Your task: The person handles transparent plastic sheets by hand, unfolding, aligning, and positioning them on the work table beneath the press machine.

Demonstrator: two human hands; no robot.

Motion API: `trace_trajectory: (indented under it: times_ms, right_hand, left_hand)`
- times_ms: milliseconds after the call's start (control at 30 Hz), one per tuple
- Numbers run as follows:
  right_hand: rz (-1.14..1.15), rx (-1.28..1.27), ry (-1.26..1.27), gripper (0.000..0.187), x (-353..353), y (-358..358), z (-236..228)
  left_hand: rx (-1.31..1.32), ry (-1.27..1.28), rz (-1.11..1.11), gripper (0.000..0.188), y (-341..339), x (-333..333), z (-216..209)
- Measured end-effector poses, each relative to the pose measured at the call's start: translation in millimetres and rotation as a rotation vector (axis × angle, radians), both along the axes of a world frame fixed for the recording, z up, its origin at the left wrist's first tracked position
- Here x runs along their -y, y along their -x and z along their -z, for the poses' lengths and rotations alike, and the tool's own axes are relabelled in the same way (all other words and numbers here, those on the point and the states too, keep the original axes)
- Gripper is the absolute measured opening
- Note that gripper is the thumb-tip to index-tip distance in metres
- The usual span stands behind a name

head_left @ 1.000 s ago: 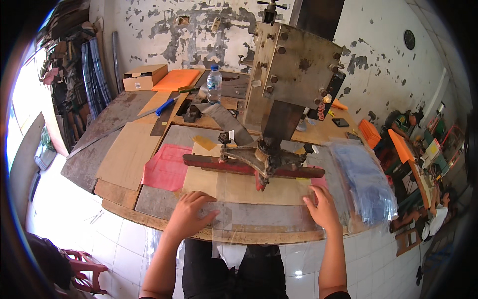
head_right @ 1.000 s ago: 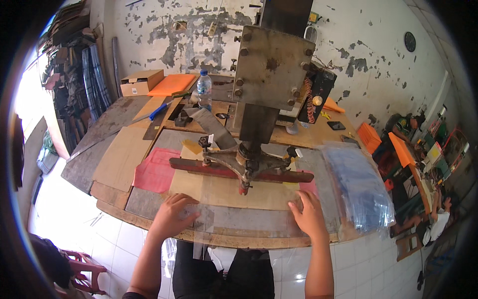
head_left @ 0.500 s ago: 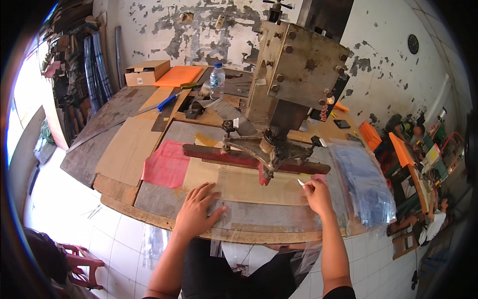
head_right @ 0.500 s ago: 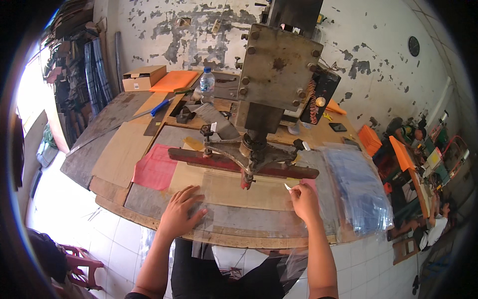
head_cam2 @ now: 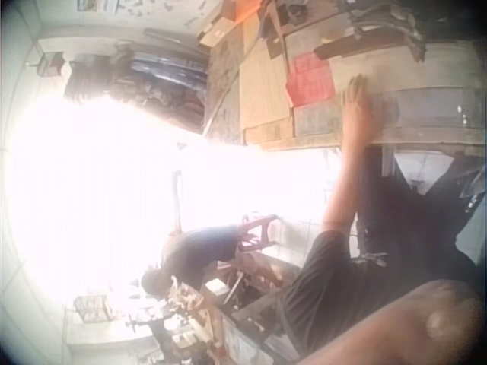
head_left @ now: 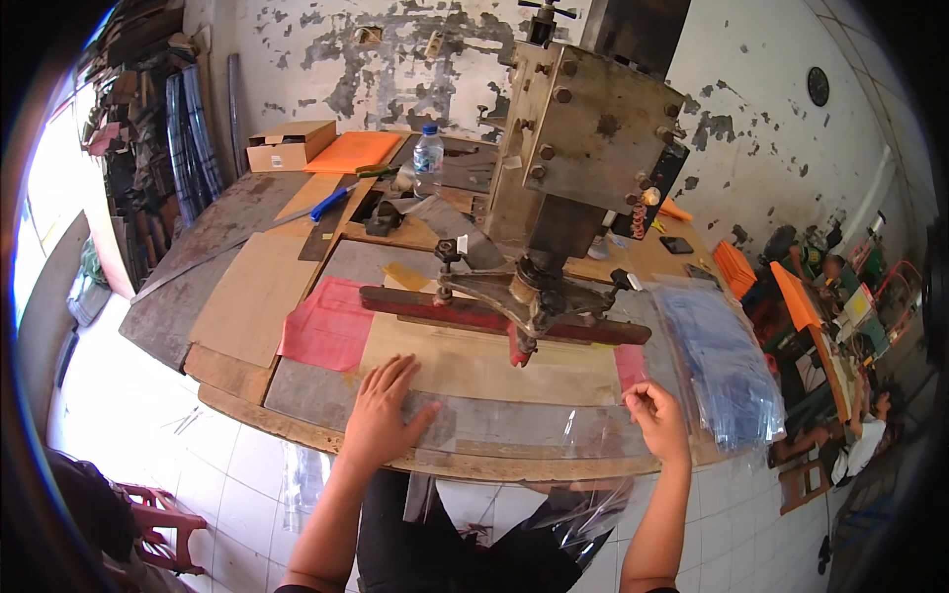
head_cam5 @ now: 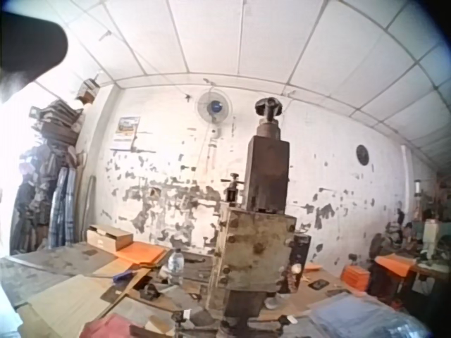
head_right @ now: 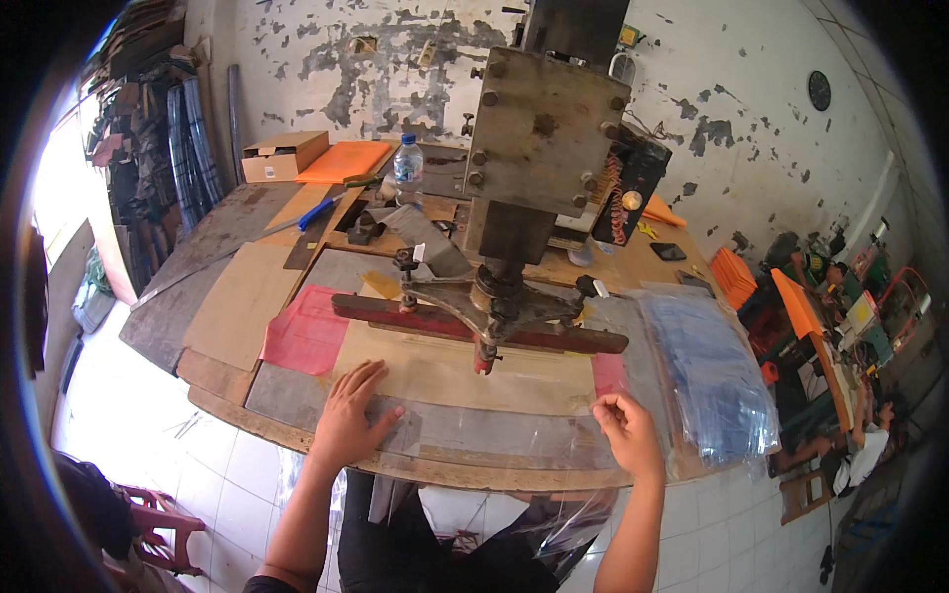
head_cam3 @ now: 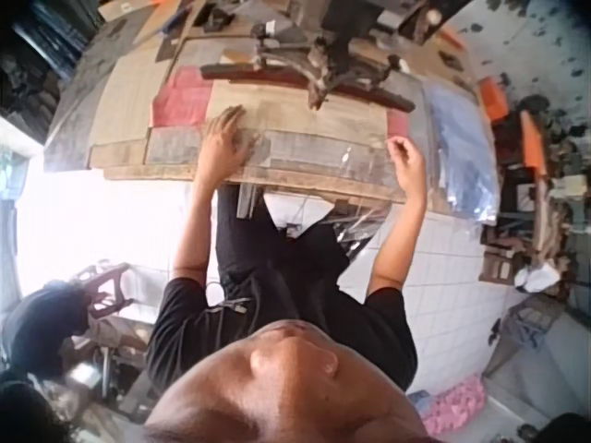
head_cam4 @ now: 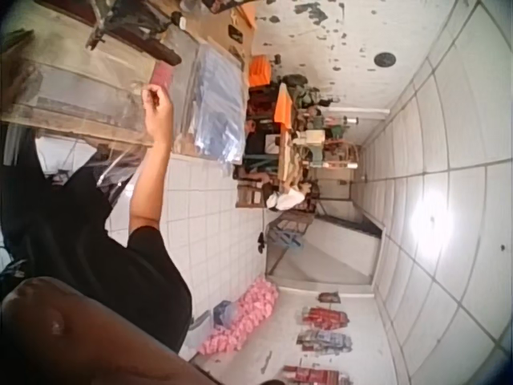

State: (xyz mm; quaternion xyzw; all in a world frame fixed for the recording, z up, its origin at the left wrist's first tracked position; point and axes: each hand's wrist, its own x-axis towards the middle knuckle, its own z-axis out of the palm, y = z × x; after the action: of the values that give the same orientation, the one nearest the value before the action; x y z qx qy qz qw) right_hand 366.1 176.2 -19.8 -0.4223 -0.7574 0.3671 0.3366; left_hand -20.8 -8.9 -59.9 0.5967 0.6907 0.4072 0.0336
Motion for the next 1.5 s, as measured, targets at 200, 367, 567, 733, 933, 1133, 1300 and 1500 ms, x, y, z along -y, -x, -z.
trace_trajectory:
  times_ms: [200,367,567,733,933,1133,1300,1500]
  right_hand:
    - [-0.134,-0.235,-0.006,0.018,18.3,-13.4,13.5]
    - [-0.109,-0.406,0.004,0.015,31.2,-3.5,-8.0]
    - [-0.023,-0.444,-0.068,0.014,47.6,19.0,-43.6]
    - [-0.02,-0.428,-0.118,0.014,52.0,25.6,-54.1]
    - [-0.005,-0.428,-0.154,0.014,46.9,32.6,-49.4]
    - [0.018,-0.406,-0.206,0.014,44.2,32.2,-39.9]
    - [0.036,-0.421,-0.258,0.015,55.5,36.1,-45.8]
    - [0.022,-0.426,-0.291,0.017,62.9,34.8,-51.3]
  left_hand:
    - [-0.233,0.065,0.007,0.052,1.7,2.3,-7.9]
    - [0.976,-0.011,0.278,0.031,7.5,14.6,-15.3]
    - [0.93,-0.187,0.216,0.028,2.0,27.3,-45.5]
    - [0.895,-0.254,0.198,0.03,5.2,34.0,-52.1]
    - [0.868,-0.234,0.194,0.031,8.2,35.4,-53.5]
    - [0.83,-0.261,0.197,0.031,12.4,34.0,-44.1]
    - [0.845,-0.253,0.169,0.032,21.8,29.6,-33.3]
    - [0.853,-0.281,0.126,0.034,20.1,26.9,-28.9]
